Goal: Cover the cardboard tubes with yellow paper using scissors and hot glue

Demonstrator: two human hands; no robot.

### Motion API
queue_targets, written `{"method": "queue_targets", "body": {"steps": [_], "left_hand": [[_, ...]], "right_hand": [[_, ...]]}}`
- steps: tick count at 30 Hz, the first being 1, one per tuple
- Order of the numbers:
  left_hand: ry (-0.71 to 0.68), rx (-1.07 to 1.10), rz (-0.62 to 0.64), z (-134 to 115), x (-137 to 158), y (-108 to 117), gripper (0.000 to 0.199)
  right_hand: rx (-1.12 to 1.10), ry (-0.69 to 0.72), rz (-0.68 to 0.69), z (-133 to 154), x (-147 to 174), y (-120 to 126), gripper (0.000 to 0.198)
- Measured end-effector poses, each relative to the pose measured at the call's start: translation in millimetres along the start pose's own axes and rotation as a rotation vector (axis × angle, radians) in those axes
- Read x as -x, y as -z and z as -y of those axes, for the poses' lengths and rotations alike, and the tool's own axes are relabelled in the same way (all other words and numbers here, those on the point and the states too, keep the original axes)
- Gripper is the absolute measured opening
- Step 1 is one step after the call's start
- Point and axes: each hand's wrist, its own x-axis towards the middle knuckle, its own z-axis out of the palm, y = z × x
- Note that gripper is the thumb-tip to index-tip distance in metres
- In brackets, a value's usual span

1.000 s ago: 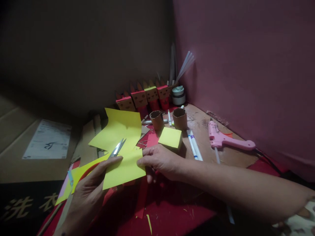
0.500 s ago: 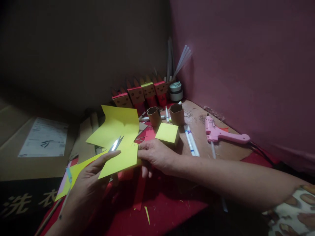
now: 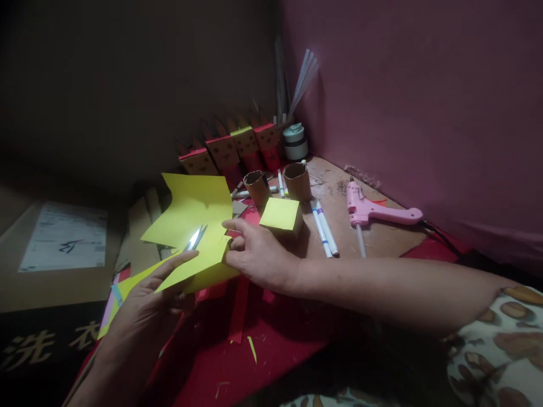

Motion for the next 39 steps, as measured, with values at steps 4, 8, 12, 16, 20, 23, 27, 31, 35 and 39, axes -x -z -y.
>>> {"method": "queue_targets", "body": {"steps": [4,8,12,16,20,23,27,31,35,39], "left_hand": [[0.001,-0.008,-0.006,1.1,0.6,-1.2,0.047],[0.003,-0.045,-0.022,2.0,-0.4,-3.6,0.046],[-0.005,-0.059,-0.042,3.0,-0.8,-4.9,0.048],[0.013,-0.047,-0.045,4.1,0.3,-6.3,0.051],[-0.022,-0.048,-0.033,5.5,0.5,-6.4,0.043],[-0.048,-0.063,0.013,6.6,-0.4,-4.1,0.041],[-0.036,-0.087,0.035,7.1,0.3,-3.5,0.036],[-0.067,-0.145,-0.013,6.6,3.3,-8.2,0.036],[-0.077,-0.158,-0.006,6.3,3.8,-9.6,0.039],[-0.082,-0.147,0.016,5.2,3.2,-6.5,0.039]], "right_hand": [[-0.014,-0.076,0.029,1.3,-0.6,0.6,0.042],[-0.110,-0.178,0.012,3.1,-2.4,1.4,0.034],[-0.206,-0.223,0.007,-1.2,-4.8,2.4,0.030],[-0.241,-0.231,-0.007,-5.8,-6.5,3.1,0.025],[-0.267,-0.260,-0.029,-4.6,-7.0,2.4,0.020],[-0.289,-0.288,-0.043,-2.7,-6.5,1.8,0.018],[-0.303,-0.311,-0.051,-1.6,-6.2,1.2,0.018],[-0.307,-0.336,-0.076,-0.1,-6.2,0.3,0.017],[-0.318,-0.335,-0.072,0.9,-6.2,0.3,0.015],[-0.326,-0.316,-0.075,1.7,-5.8,1.4,0.014]]}}
